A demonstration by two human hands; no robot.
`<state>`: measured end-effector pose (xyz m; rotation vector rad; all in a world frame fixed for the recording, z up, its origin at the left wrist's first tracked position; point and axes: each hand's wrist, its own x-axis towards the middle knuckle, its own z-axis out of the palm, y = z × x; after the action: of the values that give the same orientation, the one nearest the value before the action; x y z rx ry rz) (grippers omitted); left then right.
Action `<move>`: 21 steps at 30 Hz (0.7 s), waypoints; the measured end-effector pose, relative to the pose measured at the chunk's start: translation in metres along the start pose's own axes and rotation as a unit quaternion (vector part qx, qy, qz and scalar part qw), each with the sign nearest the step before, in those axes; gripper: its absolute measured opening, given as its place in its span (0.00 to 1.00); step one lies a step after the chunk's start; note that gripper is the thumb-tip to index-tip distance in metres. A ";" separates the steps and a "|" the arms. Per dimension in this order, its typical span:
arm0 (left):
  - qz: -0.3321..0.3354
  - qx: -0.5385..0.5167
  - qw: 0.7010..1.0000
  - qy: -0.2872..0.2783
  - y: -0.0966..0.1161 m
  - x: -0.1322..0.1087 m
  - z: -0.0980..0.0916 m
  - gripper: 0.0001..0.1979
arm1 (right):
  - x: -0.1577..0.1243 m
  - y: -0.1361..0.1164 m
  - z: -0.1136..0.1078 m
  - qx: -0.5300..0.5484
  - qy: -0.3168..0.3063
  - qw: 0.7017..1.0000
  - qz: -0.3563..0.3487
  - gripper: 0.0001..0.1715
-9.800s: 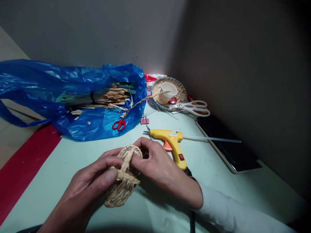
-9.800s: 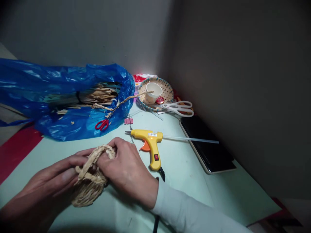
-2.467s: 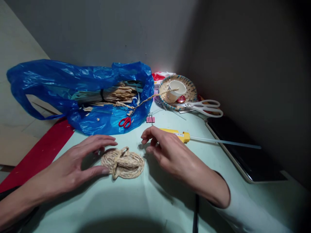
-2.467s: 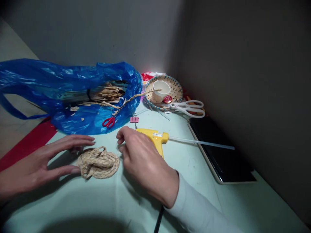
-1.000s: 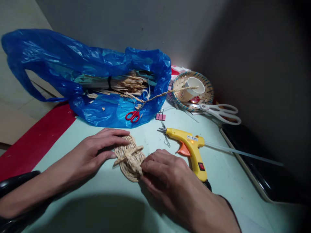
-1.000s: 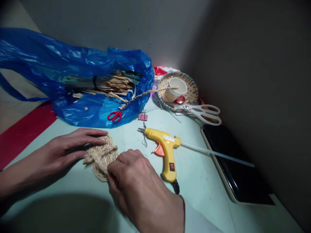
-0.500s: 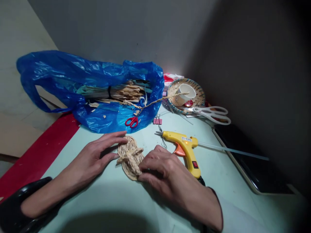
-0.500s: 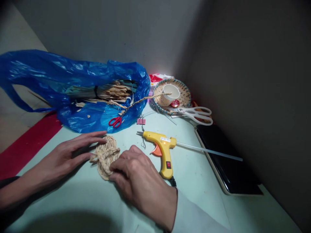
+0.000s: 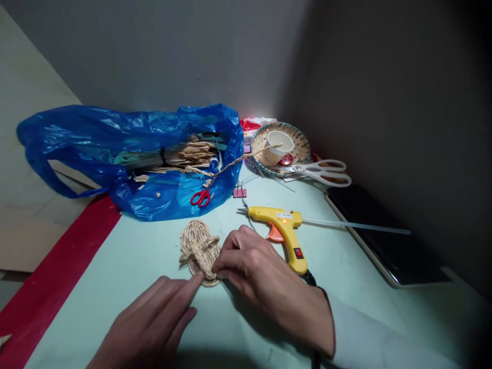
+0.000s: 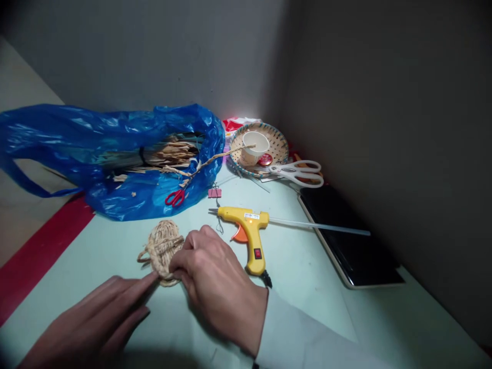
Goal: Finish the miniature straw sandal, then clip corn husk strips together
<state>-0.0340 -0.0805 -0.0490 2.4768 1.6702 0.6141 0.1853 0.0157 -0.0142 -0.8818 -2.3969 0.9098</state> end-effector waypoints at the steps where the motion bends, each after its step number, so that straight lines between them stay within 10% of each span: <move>1: 0.004 -0.007 1.000 -0.016 0.001 0.004 0.002 0.22 | 0.000 0.000 0.000 -0.005 0.007 1.000 0.009 0.11; 21: 0.049 0.029 0.998 -0.027 -0.019 0.018 0.011 0.17 | 0.001 0.016 0.002 -0.033 -0.021 0.998 -0.048 0.11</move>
<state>-0.0410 -0.0549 -0.0598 2.6040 1.5768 0.5094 0.1902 0.0250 -0.0266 -0.7707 -2.4947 0.8254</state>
